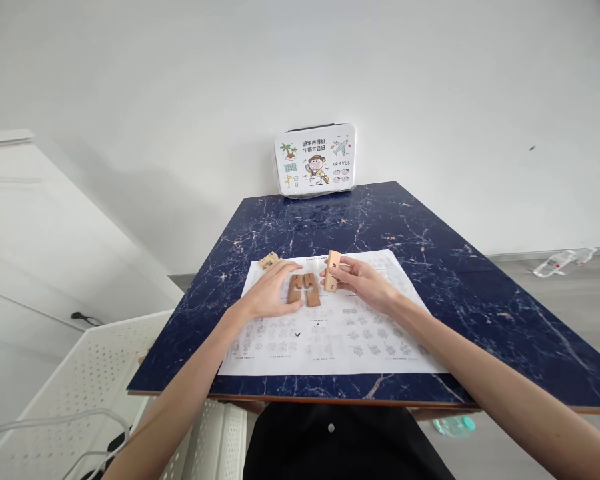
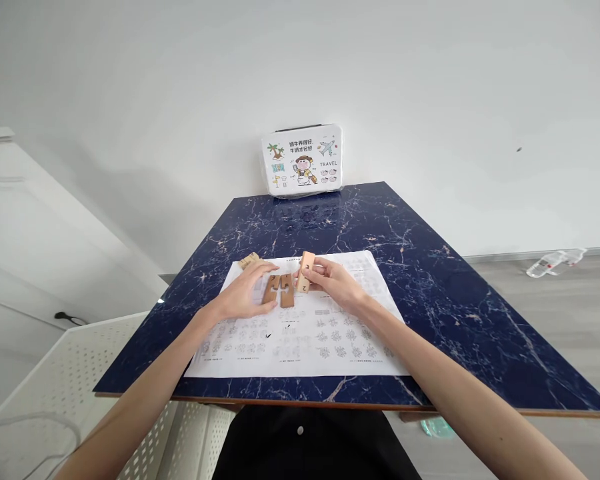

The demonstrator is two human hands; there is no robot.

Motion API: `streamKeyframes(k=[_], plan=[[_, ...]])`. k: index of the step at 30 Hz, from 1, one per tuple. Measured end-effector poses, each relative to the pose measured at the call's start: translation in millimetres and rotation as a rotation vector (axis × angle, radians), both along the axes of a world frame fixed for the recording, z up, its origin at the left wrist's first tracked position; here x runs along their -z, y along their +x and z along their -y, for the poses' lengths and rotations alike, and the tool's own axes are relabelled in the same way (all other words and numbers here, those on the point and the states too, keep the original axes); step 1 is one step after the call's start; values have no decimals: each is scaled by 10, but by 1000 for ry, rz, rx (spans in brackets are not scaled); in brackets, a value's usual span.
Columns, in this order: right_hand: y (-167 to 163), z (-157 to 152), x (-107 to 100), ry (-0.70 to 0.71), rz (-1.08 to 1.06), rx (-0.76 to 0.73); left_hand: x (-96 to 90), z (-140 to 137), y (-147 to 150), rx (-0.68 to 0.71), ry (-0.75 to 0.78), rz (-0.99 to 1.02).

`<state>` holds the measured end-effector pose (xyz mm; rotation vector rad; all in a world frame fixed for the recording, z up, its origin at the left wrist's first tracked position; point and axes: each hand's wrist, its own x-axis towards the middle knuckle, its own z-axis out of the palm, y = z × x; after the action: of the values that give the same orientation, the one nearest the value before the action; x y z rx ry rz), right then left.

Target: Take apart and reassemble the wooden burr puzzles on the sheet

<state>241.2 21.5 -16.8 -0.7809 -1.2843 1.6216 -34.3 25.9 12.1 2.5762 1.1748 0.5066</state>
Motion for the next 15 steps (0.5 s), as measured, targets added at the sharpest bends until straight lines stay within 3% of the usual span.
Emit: streamKeyframes(k=[4, 9, 15], plan=[[-31, 38, -9, -21, -3, -20, -29, 35, 60, -172, 9, -133], [-33, 57, -42, 2, 0, -3, -61, 73, 129, -276, 30, -292], [-33, 26, -2, 26, 9, 15, -22, 44, 128, -346, 3, -277]])
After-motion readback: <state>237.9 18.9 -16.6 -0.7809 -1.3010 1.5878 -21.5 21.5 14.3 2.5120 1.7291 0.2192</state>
